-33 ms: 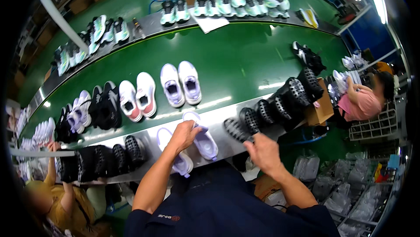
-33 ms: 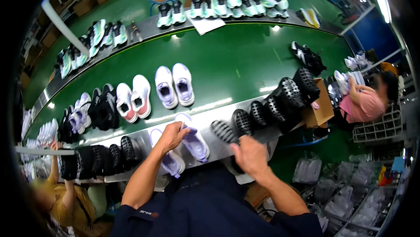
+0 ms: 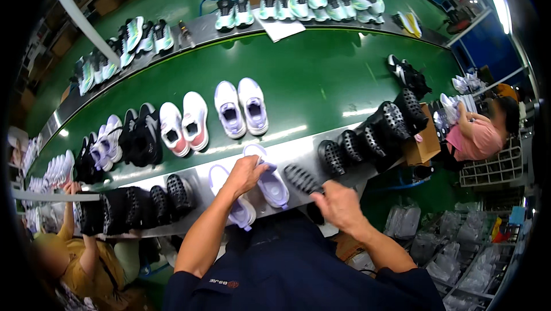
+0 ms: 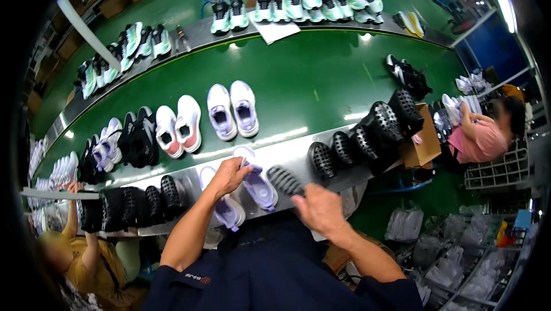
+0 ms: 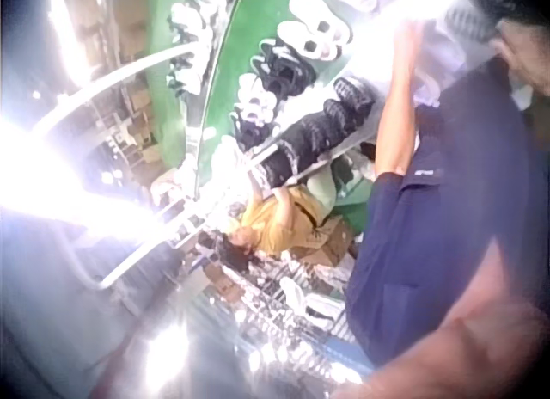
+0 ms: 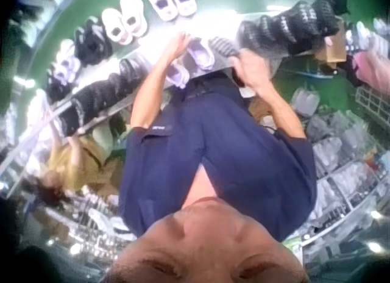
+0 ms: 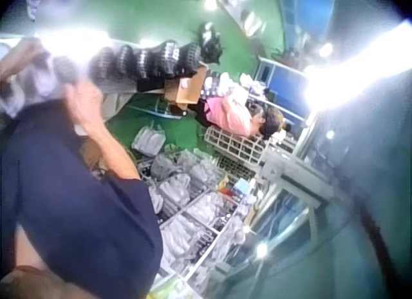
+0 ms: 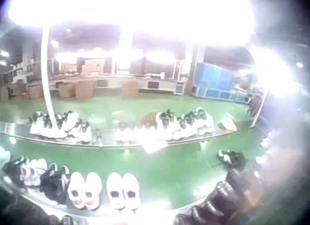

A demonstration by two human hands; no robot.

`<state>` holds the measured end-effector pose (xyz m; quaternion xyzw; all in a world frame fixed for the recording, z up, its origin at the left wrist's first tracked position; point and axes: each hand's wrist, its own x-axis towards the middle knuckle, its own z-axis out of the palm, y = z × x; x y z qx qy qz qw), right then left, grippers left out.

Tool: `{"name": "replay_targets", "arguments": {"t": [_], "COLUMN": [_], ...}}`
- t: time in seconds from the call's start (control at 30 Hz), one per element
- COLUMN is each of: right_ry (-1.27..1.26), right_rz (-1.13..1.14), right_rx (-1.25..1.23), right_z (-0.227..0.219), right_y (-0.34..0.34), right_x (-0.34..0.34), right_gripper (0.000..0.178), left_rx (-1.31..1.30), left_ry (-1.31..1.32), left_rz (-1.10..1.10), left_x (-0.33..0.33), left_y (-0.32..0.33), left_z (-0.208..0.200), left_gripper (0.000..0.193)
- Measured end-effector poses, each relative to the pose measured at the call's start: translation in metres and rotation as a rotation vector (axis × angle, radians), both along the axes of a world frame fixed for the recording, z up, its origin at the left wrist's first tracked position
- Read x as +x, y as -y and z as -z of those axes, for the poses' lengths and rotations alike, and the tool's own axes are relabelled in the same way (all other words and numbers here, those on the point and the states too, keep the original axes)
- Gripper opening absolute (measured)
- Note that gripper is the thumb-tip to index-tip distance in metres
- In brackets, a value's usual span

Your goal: The person inserts plastic shoe supports into sneakers by hand and places the shoes onto the conveyor belt.

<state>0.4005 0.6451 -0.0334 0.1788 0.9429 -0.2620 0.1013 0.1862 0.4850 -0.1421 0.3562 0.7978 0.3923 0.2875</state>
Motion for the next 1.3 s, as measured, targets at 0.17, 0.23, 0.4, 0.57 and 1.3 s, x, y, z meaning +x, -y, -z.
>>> {"name": "replay_targets", "arguments": {"t": [0.17,0.23,0.4,0.57,1.3], "right_ry": [0.101,0.114,-0.089,-0.489,-0.086], "right_rz": [0.033,0.068,0.144,0.133,-0.045], "right_rx": [-0.029,-0.007,0.057,0.006,0.037], "right_z": [0.024,0.033,0.101,0.121,0.151], "right_y": [0.021,0.024,0.036,0.004,-0.013], "right_x": [-0.033,-0.043,-0.051,-0.03,-0.068], "right_gripper": [0.042,0.041,0.036,0.047,0.038], "left_rx": [0.007,0.024,0.09,-0.143,-0.06], "left_ry": [0.084,0.063,0.096,-0.087,-0.063], "left_rz": [0.112,0.13,0.074,-0.16,-0.788], "left_x": [0.0,-0.001,0.006,0.055,0.114], "left_y": [-0.008,-0.009,-0.022,-0.008,0.077], "left_z": [0.0,0.004,0.009,0.004,0.055], "left_gripper": [0.025,0.023,0.025,0.097,0.054]}}
